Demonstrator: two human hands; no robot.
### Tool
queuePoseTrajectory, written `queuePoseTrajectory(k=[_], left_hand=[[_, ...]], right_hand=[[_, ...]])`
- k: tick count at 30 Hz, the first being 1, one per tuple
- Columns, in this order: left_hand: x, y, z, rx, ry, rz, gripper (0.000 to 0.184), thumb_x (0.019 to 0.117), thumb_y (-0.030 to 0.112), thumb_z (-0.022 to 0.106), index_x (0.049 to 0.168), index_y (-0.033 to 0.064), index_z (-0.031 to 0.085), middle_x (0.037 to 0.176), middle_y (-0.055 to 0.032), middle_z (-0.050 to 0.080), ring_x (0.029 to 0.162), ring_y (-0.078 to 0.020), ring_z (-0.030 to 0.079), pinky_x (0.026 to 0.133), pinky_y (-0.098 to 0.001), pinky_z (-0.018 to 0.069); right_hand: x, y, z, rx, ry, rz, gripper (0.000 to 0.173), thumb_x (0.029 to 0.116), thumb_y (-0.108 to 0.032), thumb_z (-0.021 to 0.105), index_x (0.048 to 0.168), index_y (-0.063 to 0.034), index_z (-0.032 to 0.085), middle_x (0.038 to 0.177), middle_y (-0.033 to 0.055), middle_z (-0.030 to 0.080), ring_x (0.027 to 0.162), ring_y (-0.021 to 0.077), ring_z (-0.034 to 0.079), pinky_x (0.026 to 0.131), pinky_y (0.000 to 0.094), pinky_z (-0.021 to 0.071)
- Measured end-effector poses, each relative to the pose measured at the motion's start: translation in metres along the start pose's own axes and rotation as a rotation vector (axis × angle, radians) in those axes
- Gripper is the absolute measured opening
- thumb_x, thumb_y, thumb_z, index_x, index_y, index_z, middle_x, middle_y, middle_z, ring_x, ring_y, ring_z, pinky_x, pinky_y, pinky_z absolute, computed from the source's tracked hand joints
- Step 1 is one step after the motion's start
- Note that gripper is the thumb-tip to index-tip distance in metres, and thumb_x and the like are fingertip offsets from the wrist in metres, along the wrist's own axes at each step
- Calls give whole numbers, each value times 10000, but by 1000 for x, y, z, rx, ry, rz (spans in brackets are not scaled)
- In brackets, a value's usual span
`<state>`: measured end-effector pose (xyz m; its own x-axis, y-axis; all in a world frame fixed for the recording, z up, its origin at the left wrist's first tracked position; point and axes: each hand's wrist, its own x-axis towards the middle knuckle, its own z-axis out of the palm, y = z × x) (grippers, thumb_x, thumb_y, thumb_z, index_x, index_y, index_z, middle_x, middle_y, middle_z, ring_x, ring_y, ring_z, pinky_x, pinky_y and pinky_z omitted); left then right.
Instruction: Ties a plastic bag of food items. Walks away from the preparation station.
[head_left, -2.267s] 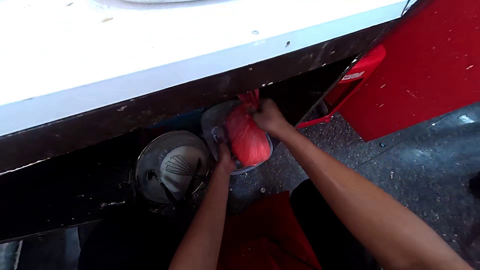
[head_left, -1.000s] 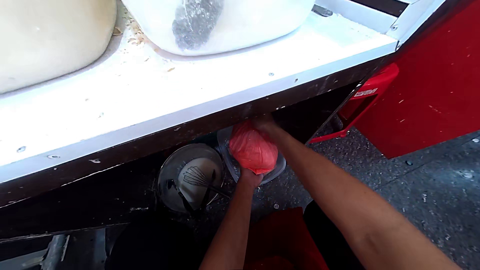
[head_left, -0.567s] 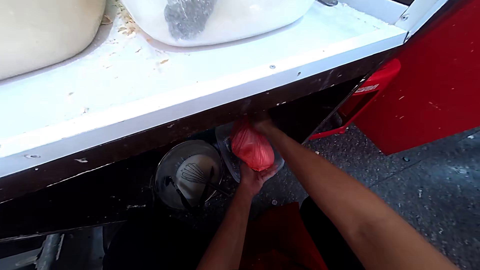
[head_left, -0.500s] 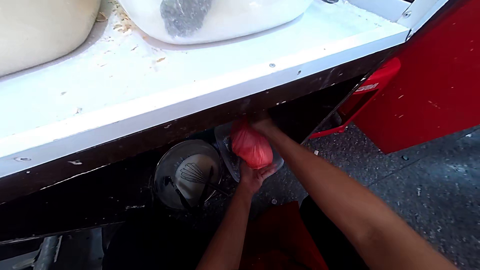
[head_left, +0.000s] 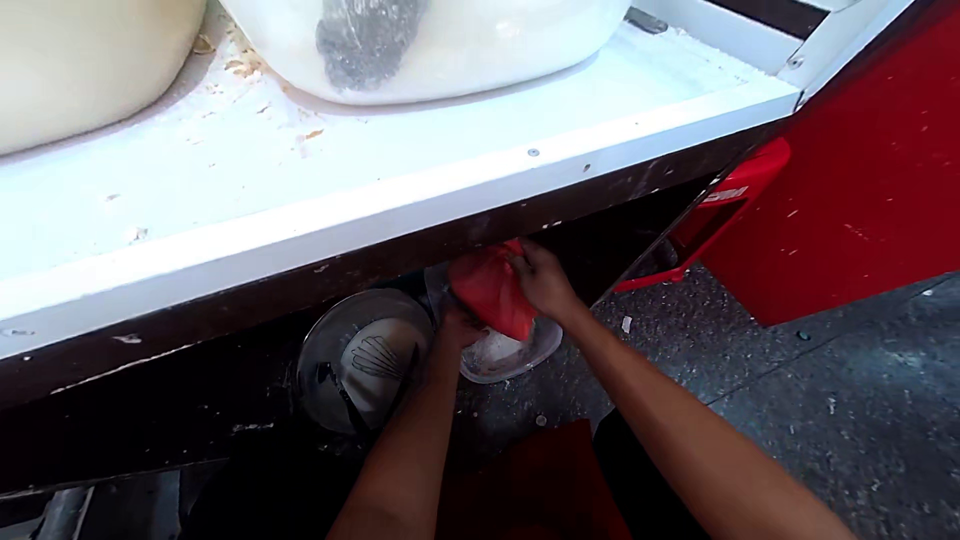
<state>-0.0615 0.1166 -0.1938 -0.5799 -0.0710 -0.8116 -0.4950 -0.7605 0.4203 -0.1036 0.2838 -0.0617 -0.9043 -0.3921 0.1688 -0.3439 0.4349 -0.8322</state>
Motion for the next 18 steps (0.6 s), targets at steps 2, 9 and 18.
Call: queuePoseTrajectory(k=[2,9,18], left_hand=[[9,13,0,-8,-40,16,933,925,845,242,1519,141,390,1479,-214,494,1304,-410,522,978,-660,469],[-4,28,14,86,-164,87,861,902,860,249,1387,209,536,1299,-152,641,1164,-372,622,867,-657,516],[-10,54,32,782,-190,295,588,1077,590,302,1424,184,548,1344,-109,627,1230,-267,591,994,-554,499]], right_hand=[[-2,5,-7,106,38,-1,269,1092,-236,505,1244,-75,658,1071,91,717,1010,172,693,940,428,568],[-9,22,-31,117,12,102,321,1091,-253,510,1328,-68,622,1168,98,713,1092,180,688,1000,438,555],[-7,13,-18,-24,-41,169,322,1095,-267,498,1271,-42,647,1138,148,709,1097,261,681,1001,505,529]])
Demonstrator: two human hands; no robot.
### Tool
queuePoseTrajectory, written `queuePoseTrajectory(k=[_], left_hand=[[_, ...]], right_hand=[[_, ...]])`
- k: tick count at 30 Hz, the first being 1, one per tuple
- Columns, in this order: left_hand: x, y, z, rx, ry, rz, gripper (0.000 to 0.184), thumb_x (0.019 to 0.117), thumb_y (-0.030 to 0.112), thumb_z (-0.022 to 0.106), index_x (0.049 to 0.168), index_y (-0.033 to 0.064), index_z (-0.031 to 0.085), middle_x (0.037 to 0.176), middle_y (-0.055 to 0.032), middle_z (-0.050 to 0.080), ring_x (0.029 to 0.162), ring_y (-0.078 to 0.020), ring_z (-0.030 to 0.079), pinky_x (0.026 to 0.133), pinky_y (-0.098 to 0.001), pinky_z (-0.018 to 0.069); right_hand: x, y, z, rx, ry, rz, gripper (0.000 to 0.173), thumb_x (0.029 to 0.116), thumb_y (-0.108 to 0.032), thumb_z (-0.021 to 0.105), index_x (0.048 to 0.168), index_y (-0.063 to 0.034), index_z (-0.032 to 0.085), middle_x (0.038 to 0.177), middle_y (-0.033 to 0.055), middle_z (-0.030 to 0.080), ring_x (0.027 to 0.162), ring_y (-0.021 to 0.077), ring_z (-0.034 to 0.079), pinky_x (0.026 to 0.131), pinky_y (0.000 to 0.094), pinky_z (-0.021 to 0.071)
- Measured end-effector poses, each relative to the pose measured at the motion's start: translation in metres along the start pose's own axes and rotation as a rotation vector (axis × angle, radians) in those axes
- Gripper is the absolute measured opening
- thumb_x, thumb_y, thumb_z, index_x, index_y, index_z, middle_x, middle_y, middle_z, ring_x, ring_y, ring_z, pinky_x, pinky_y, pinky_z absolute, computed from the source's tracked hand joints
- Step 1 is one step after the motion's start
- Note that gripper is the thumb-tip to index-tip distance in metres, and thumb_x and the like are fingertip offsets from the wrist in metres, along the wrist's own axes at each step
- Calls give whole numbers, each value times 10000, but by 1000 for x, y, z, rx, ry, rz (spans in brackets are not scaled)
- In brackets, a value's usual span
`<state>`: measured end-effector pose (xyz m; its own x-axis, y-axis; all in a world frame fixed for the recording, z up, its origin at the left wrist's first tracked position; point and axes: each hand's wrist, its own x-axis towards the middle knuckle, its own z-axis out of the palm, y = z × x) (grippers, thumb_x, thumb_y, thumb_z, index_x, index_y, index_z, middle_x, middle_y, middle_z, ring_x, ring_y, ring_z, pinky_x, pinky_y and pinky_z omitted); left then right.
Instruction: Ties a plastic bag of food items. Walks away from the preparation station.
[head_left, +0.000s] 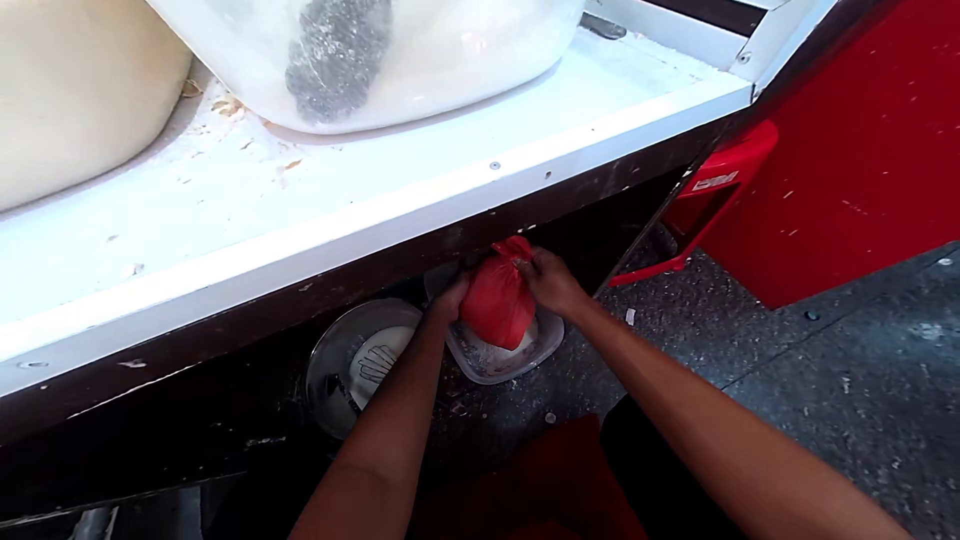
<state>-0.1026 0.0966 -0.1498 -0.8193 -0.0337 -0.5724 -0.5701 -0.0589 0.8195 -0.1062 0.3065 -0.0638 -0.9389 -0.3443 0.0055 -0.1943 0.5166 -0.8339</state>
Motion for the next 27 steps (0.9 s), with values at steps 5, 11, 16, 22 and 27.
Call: queuePoseTrajectory(k=[5,11,16,22,27], left_hand=[[14,2,-22,132,-9,-22,468,1053,477,467,1268,96,633,1163,-137,675,1029,-267,651,862,-497,552],[16,16,-11,884,84,207,268,954,201,681,1166,45,730,1175,-211,702,1128,-378,652,954,-633,506],[22,19,10,1094,249,153,329,916,288,711,1109,22,701,1174,-238,674,1123,-416,644,881,-660,522],[20,39,-19,157,60,-207,551,926,465,600,1313,72,581,1293,-187,597,1133,-335,588,918,-553,498],[13,32,-6,538,127,-149,405,963,361,657,1180,19,658,1113,-210,668,958,-329,657,802,-523,551]], right_hand=[[-7,10,-9,81,137,2,302,1090,-269,504,1271,-79,655,1121,110,725,1074,212,696,980,493,556],[-20,4,-5,3,208,-36,237,1070,-206,542,1208,-61,667,1052,120,724,1009,233,706,928,492,566],[-28,11,5,-69,289,-157,208,1060,-156,524,1154,-49,676,1042,120,709,978,234,701,895,470,573],[-16,8,-22,-97,256,-169,234,1077,-187,512,1164,-43,674,1088,125,708,1024,230,692,938,463,557],[-20,-2,-16,-54,192,-65,226,1060,-199,563,1191,-67,691,1041,113,736,990,219,715,919,479,570]])
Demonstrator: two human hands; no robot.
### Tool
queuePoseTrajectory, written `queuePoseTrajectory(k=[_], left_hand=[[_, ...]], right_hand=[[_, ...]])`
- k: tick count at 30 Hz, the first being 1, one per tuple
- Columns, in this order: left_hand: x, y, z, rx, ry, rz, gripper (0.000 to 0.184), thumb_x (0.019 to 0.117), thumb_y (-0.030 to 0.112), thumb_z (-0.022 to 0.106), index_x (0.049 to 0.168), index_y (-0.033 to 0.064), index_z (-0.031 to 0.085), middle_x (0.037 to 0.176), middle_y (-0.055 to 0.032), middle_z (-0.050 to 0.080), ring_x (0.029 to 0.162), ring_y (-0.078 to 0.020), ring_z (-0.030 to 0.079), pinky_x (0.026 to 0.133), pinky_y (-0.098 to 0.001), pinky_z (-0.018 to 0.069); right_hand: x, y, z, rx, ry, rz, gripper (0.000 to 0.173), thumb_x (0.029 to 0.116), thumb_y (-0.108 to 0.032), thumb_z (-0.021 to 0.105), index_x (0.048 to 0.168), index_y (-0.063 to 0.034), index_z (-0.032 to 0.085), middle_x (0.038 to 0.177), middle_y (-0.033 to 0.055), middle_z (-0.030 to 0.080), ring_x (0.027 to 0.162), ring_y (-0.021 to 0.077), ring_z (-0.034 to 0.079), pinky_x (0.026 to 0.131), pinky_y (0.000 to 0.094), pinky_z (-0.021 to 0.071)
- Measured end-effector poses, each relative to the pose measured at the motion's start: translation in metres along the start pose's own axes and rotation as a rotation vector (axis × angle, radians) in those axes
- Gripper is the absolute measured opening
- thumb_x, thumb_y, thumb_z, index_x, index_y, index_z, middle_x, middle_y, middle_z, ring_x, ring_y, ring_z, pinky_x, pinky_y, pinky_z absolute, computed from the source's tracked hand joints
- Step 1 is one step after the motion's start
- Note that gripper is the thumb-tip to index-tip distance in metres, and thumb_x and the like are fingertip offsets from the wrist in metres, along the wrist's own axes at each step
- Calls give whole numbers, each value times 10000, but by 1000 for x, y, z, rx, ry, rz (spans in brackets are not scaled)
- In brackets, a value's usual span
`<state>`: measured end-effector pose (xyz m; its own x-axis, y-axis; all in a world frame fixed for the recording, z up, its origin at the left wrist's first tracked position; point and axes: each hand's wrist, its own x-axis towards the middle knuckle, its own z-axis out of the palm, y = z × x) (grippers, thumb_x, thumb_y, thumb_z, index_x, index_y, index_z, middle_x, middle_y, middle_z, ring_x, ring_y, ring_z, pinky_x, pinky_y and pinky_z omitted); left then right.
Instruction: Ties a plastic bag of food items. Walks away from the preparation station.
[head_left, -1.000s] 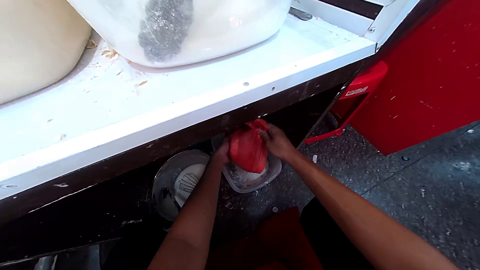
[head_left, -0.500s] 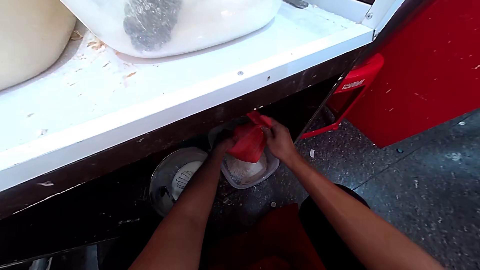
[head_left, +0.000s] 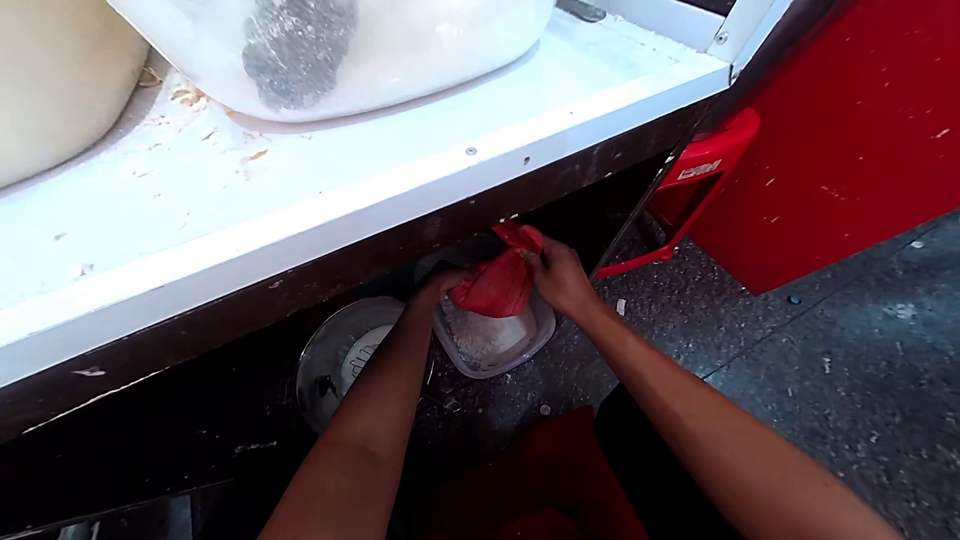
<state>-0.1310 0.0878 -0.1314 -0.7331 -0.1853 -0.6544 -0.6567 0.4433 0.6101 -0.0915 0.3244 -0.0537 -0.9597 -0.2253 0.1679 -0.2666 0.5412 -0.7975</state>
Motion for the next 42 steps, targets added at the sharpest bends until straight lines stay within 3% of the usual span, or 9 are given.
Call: queuePoseTrajectory(k=[2,4,8,11,14,17,24,35,42], left_hand=[[-3,-1,7,247,167,102,376,966,377,671,1028,8,705,1020,-209,683,905,-333,663,787,-535,544],[1,-8,10,342,293,203,387,960,372,684,1004,-10,721,1101,-261,688,1072,-436,652,911,-650,505],[8,-20,10,-352,357,270,414,924,206,764,1279,35,639,1146,-173,694,1036,-285,670,896,-479,559],[-44,-18,29,-863,559,241,394,962,102,648,1338,11,575,1252,-184,627,1109,-289,612,928,-503,533],[-106,-34,91,-927,641,276,510,1035,136,523,1503,56,336,1327,-182,530,1122,-269,572,919,-465,522],[-131,-53,144,-784,448,97,944,842,16,724,1574,40,130,1475,-335,386,1307,-440,476,1003,-586,482],[-97,-63,134,-247,563,209,269,978,112,665,1206,-27,632,994,-181,716,898,-296,715,851,-508,585],[-114,-30,17,87,522,507,241,1020,218,639,1178,68,742,1071,-139,740,962,-271,715,895,-532,575],[-97,-47,-1,193,112,277,257,968,62,611,1179,103,752,1197,-156,712,1117,-319,668,947,-570,526]], right_hand=[[-2,-4,5,-9,29,-40,210,1054,-197,564,1147,-63,696,1005,103,731,954,212,713,892,466,577],[-2,-12,7,-37,-22,-24,198,1046,-193,575,1080,-48,706,948,112,725,910,240,711,858,486,572],[11,-27,10,-48,-35,22,245,1036,-246,599,958,-38,701,846,113,702,818,248,701,777,492,572],[24,-43,17,-9,-64,16,240,1019,-250,627,978,-24,700,840,116,691,796,242,692,764,476,579],[27,-55,27,0,-74,-39,218,1012,-232,631,1030,-31,716,904,116,715,869,236,706,827,472,583],[28,-61,28,-61,-95,-22,210,1003,-233,637,1039,-44,721,945,121,723,913,251,709,846,483,578],[30,-51,18,-8,-62,88,229,965,-315,708,953,-87,727,849,72,719,808,209,704,768,483,582],[51,-43,12,-68,43,27,244,986,-266,672,971,-25,706,889,146,709,881,298,702,827,522,570],[51,-52,14,-109,-113,-101,256,1048,-252,583,1092,-32,705,989,167,713,987,328,692,890,549,545]])
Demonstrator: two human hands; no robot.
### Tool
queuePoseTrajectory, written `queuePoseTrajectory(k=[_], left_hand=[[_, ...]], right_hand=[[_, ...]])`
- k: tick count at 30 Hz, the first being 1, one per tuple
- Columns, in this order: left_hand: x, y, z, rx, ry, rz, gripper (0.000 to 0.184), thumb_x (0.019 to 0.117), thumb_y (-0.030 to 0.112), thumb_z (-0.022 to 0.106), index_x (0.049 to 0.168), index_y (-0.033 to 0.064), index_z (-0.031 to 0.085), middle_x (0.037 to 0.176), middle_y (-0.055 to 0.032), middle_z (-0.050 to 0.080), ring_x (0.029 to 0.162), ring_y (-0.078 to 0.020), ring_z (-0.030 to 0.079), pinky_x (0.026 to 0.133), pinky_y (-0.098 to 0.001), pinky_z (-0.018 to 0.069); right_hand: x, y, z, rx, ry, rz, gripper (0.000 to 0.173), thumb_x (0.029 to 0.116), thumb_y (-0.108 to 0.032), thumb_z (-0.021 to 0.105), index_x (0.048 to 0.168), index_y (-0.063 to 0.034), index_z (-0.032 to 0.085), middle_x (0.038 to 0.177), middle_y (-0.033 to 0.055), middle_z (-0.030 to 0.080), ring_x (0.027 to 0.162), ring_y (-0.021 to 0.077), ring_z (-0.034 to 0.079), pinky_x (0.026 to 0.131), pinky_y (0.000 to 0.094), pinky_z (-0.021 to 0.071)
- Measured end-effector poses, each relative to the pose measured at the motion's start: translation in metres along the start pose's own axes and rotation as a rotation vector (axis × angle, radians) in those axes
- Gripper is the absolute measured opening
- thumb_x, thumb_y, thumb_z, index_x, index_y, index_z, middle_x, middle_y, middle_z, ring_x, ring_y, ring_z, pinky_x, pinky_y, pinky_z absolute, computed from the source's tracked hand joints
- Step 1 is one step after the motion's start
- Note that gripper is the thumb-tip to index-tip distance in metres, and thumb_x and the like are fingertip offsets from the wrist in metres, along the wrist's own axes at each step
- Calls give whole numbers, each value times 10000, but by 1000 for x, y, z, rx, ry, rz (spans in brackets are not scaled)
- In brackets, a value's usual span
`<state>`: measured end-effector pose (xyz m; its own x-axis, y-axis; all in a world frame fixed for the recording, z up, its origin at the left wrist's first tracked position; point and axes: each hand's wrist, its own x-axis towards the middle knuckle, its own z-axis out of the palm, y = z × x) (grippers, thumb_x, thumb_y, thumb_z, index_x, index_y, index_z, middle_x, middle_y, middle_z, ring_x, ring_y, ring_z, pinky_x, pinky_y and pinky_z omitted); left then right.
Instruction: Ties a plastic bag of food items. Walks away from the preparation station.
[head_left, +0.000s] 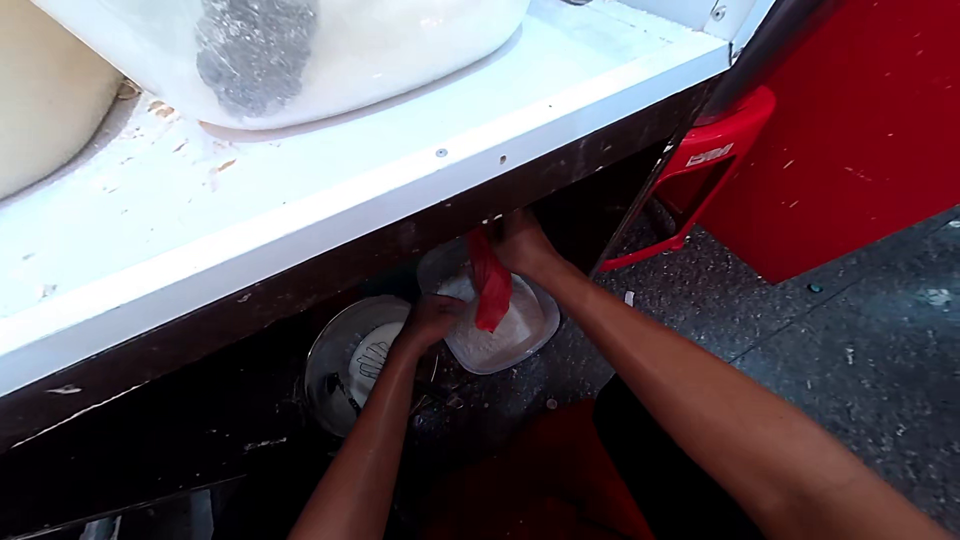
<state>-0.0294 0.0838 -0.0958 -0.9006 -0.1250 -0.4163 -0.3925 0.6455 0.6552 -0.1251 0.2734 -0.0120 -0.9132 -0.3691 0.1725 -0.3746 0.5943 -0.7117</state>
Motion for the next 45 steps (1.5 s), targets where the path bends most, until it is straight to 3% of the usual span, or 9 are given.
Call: queuePoseTrajectory(k=[6,9,12,15,23,31,36,41,45], left_hand=[[74,-34,19,-19,63,315,748,932,-66,601,1606,106,324,1585,-234,393,1440,-388,426,1162,-559,391],[87,-35,30,-94,-49,405,611,1007,8,585,1574,45,360,1592,-224,383,1461,-344,406,1181,-505,381],[75,-27,38,-354,-150,211,484,1040,105,599,1501,78,455,1485,-181,520,1269,-332,594,978,-539,550],[74,-29,48,-405,-149,118,381,1026,118,633,1377,0,540,1315,-220,621,1098,-319,691,915,-493,597],[66,-6,-2,303,133,283,256,1039,176,552,1167,51,735,1143,-183,720,1125,-343,672,1007,-585,505],[38,15,-35,315,270,143,243,1025,218,576,1084,66,756,1060,-163,728,1049,-345,684,924,-616,522],[57,-6,-38,228,307,67,297,1011,325,626,1059,71,772,1079,-157,734,1061,-339,687,957,-617,519],[62,-3,-21,-321,213,-205,430,1121,307,404,1444,27,450,1188,-264,650,873,-316,740,758,-469,637],[70,-11,-7,-544,180,-161,403,1066,162,537,1426,-3,463,1220,-231,625,953,-270,695,815,-405,611]], right_hand=[[-11,-17,-27,-36,-48,-114,279,1076,-201,522,1167,6,685,1114,188,703,1114,316,666,1005,514,507],[-11,-19,-35,-45,-54,-138,273,1074,-174,518,1171,15,690,1155,189,699,1160,302,652,1046,488,491],[-13,-9,-36,48,-28,-123,250,1074,-160,518,1166,9,678,1119,161,701,1104,247,667,1013,442,515],[-15,5,-35,124,-20,-133,298,1080,-140,507,1321,-28,642,1189,147,706,1132,222,671,1037,422,512],[-38,30,-27,-180,66,-80,268,1048,-178,519,1235,-140,708,1114,108,738,1048,282,711,912,543,575],[-39,28,-21,-132,156,-49,224,1038,-160,529,1148,-82,708,1050,125,730,985,294,714,854,536,579],[-44,37,-10,-11,252,-208,280,1031,-144,523,1224,-108,723,1173,70,741,1088,200,710,948,460,582],[-42,32,-11,-7,259,-158,253,1054,-238,538,1067,-72,729,1005,86,744,962,218,723,871,471,589],[-39,26,-12,-8,169,-116,248,1051,-261,553,1046,-65,706,929,106,722,906,253,716,819,505,584]])
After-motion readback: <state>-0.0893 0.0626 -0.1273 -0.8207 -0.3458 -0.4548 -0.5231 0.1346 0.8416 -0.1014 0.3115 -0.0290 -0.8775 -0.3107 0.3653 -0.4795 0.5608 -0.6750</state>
